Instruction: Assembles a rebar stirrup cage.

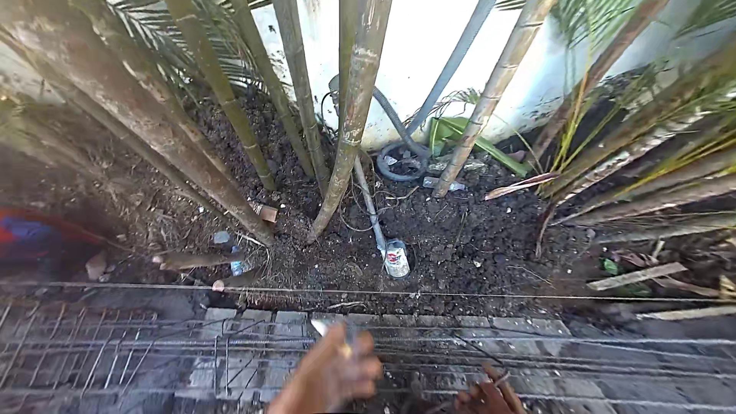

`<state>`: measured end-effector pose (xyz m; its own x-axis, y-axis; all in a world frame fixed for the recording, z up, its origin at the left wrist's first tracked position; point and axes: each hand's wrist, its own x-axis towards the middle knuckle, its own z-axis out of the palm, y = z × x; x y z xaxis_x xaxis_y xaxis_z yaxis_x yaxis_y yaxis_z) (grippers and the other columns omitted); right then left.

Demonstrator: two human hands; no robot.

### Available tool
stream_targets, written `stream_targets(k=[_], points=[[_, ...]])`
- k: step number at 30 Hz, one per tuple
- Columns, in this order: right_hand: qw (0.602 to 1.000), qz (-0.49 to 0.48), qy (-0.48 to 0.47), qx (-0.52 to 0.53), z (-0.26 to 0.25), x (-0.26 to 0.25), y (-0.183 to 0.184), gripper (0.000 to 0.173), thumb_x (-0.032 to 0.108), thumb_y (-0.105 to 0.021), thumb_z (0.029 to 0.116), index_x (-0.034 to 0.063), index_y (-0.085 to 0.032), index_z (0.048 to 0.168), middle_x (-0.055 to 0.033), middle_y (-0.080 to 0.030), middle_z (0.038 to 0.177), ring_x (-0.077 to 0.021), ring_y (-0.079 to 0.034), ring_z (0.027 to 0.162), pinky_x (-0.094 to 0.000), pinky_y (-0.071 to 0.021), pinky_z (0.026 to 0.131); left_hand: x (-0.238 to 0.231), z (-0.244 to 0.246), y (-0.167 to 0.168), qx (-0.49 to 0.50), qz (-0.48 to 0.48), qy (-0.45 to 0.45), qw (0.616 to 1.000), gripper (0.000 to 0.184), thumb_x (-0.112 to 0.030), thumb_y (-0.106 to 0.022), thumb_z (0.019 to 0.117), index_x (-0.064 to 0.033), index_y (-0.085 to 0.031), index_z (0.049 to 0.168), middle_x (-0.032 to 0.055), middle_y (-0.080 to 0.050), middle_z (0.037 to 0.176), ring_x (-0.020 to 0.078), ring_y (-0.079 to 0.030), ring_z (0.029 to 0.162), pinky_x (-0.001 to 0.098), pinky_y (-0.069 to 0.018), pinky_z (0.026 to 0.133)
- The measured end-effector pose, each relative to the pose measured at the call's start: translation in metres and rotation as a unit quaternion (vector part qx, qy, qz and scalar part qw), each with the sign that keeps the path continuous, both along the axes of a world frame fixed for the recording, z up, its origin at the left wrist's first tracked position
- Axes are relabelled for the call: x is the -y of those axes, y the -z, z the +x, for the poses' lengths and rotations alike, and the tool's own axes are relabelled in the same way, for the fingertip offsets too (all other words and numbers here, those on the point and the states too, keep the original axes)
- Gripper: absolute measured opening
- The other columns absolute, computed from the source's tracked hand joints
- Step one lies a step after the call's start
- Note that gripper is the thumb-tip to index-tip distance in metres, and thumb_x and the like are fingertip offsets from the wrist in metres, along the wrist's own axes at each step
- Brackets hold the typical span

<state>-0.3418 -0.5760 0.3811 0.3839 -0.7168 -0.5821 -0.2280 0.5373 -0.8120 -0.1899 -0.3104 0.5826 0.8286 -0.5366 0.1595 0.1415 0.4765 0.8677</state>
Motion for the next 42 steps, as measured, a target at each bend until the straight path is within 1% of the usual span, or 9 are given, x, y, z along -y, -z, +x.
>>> stream_targets(k=[4,8,12,19,23,28,35,39,42], points=[[0.994,0.031,-0.104,0.033,0.008,0.023,-0.012,0.046,0.008,-0.04,0.1071,0.006,-0.035,0.152,-0.0084,-0.067,0.087,-0.0251,-0.074,0.069,-0.0464,-0.0656,0.066,0.0,-0.008,0.083,-0.132,0.138,-0.244,0.951,0.08,-0.063,-0.039,0.1033,-0.0023,-0.033,0.156,0.0134,-0.059,0.144,0.0279,-0.066,0.119,0.0457,-0.0585,0.094],[0.973,0.086,-0.203,0.065,0.015,0.054,-0.006,0.053,0.002,-0.043,0.1034,0.0071,-0.029,0.155,-0.0101,-0.067,0.097,-0.0261,-0.074,0.082,-0.0482,-0.0648,0.076,0.019,-0.048,0.143,-0.203,0.265,-0.393,0.857,0.055,-0.03,-0.035,0.1079,0.0001,-0.038,0.154,0.0191,-0.059,0.14,0.0285,-0.066,0.115,0.0459,-0.057,0.092],[0.946,0.146,-0.278,0.081,0.025,0.071,-0.004,0.054,0.0,-0.043,0.1025,0.0077,-0.028,0.153,-0.0122,-0.068,0.1,-0.03,-0.074,0.089,-0.0522,-0.0633,0.081,0.088,-0.109,0.172,-0.216,0.27,-0.405,0.846,0.049,-0.016,-0.044,0.1051,0.0085,-0.042,0.148,0.0265,-0.062,0.132,0.0308,-0.069,0.109,0.0469,-0.0579,0.092],[0.921,0.218,-0.313,0.08,0.035,0.05,-0.025,0.048,-0.004,-0.04,0.1003,0.0094,-0.03,0.145,-0.0125,-0.066,0.102,-0.0298,-0.073,0.089,-0.0502,-0.0622,0.083,0.172,-0.149,0.202,-0.181,0.25,-0.439,0.844,0.041,-0.01,-0.05,0.1009,0.0126,-0.053,0.135,0.0221,-0.068,0.119,0.0241,-0.071,0.102,0.0407,-0.059,0.094],[0.913,0.249,-0.313,0.086,0.039,0.043,-0.038,0.043,-0.002,-0.038,0.1019,0.0092,-0.032,0.143,-0.0129,-0.066,0.102,-0.0306,-0.074,0.089,-0.0496,-0.0625,0.084,0.179,-0.142,0.203,-0.162,0.281,-0.483,0.814,0.029,-0.011,-0.05,0.1017,0.0088,-0.063,0.119,0.0127,-0.073,0.099,0.0151,-0.073,0.081,0.0318,-0.0627,0.076],[0.899,0.267,-0.329,0.112,0.033,0.049,-0.041,0.039,0.001,-0.037,0.1006,0.0104,-0.033,0.138,-0.0105,-0.069,0.104,-0.0316,-0.074,0.097,-0.0526,-0.0602,0.091,0.187,-0.124,0.214,-0.136,0.331,-0.536,0.765,0.016,-0.012,-0.058,0.0979,0.0008,-0.067,0.094,0.0007,-0.062,0.067,0.0045,-0.055,0.05,0.0221,-0.0512,0.05],[0.87,0.145,-0.457,0.118,0.035,0.056,-0.028,0.062,0.001,-0.049,0.0922,0.0015,-0.025,0.15,-0.0169,-0.067,0.12,-0.0309,-0.071,0.107,-0.0506,-0.0593,0.094,0.167,-0.105,0.217,-0.238,0.334,-0.475,0.779,0.019,-0.017,-0.063,0.098,0.0004,-0.067,0.09,0.003,-0.06,0.065,0.0094,-0.053,0.048,0.0285,-0.0503,0.048],[0.845,-0.099,-0.526,-0.021,0.036,0.063,-0.013,0.042,0.006,-0.058,0.0955,-0.0099,-0.054,0.135,-0.0217,-0.069,0.113,-0.028,-0.071,0.097,-0.0465,-0.0595,0.087,0.142,-0.089,0.21,-0.267,0.321,-0.464,0.781,0.018,-0.018,-0.067,0.0966,-0.0003,-0.068,0.09,0.0034,-0.061,0.063,0.0113,-0.054,0.044,0.0298,-0.0513,0.045],[0.86,-0.174,-0.471,-0.092,0.034,0.076,0.043,0.077,0.004,-0.073,0.0859,-0.0074,-0.034,0.151,-0.0315,-0.053,0.137,-0.0395,-0.064,0.115,-0.0523,-0.0559,0.094,0.127,-0.084,0.213,-0.273,0.339,-0.444,0.783,0.019,-0.02,-0.07,0.0942,-0.0029,-0.068,0.087,0.0037,-0.061,0.062,0.0134,-0.054,0.043,0.0322,-0.0523,0.044]])
